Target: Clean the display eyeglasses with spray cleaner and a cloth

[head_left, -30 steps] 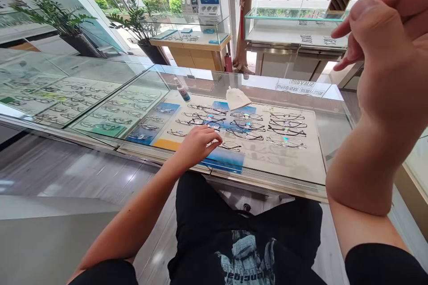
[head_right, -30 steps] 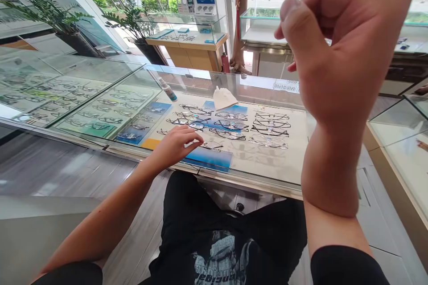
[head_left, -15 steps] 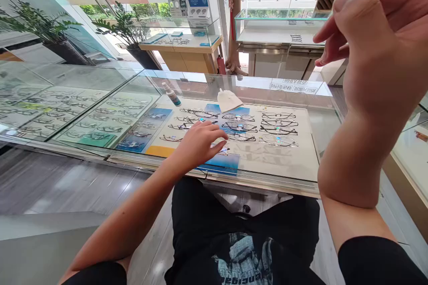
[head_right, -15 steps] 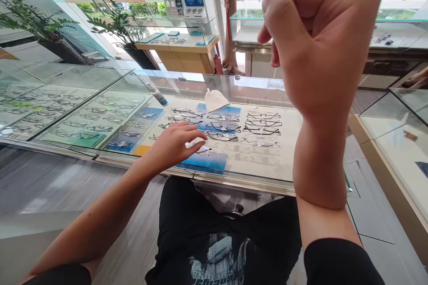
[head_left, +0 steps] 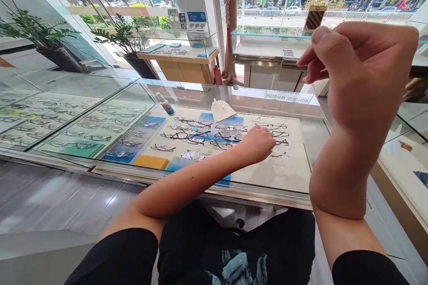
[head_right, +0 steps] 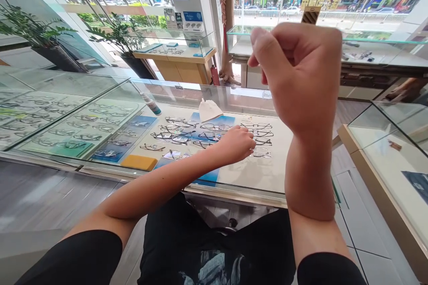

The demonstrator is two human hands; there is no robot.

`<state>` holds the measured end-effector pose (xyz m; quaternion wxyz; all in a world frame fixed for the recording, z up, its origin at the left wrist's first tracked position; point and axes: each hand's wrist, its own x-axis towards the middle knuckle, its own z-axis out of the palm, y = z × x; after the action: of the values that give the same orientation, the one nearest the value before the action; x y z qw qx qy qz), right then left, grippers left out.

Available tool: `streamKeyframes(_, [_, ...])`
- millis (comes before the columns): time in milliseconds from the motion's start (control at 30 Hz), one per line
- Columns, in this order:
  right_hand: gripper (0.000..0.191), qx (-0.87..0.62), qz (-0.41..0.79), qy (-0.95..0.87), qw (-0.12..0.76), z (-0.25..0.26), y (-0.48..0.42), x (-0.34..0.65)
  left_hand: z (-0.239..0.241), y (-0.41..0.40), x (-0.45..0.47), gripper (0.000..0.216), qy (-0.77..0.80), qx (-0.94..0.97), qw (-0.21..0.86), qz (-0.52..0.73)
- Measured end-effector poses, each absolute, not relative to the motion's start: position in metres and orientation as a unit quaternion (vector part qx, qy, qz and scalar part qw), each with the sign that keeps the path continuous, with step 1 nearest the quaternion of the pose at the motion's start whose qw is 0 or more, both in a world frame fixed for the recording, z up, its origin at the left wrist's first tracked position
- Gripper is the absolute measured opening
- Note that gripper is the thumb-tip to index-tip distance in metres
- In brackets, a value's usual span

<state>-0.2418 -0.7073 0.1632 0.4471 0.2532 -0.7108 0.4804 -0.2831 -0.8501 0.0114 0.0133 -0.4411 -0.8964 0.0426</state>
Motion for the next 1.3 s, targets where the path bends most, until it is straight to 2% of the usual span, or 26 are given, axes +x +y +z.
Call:
streamKeyframes(233, [0.034,0.249,0.476,-0.723,0.433,0.157,-0.706,-0.255,-0.004,-0.848,-0.297,0.019,-0.884,-0.467,0.002,0.028])
streamKeyframes(367, [0.033,0.219,0.476,-0.736,0.429,0.152,-0.707,-0.255,0.0,-0.857,-0.299,0.01,-0.866,-0.5,-0.021,-0.023])
streamKeyframes(500, [0.034,0.202,0.488,-0.733,0.429,0.15,-0.709,-0.253,0.041,-0.891,-0.3,0.007,-0.848,-0.513,-0.005,-0.131])
streamKeyframes(700, [0.037,0.183,0.487,-0.742,0.423,0.15,-0.711,-0.253,0.124,-0.946,-0.307,0.009,-0.82,-0.409,0.164,-0.366])
streamKeyframes(900, [0.032,0.218,0.473,-0.794,0.314,0.141,-0.73,-0.268,0.131,-0.953,-0.318,0.012,-0.708,-0.31,0.257,-0.58])
streamKeyframes(1033, [0.028,0.256,0.479,-0.802,0.248,0.131,-0.748,-0.283,0.124,-0.953,-0.326,0.021,-0.674,-0.297,0.245,-0.631])
streamKeyframes(1167, [0.028,0.255,0.511,-0.776,0.267,0.125,-0.758,-0.292,0.122,-0.955,-0.329,0.029,-0.673,-0.292,0.219,-0.644])
streamKeyframes(1300, [0.027,0.254,0.528,-0.761,0.279,0.123,-0.758,-0.293,0.123,-0.957,-0.329,0.028,-0.684,-0.312,0.201,-0.628])
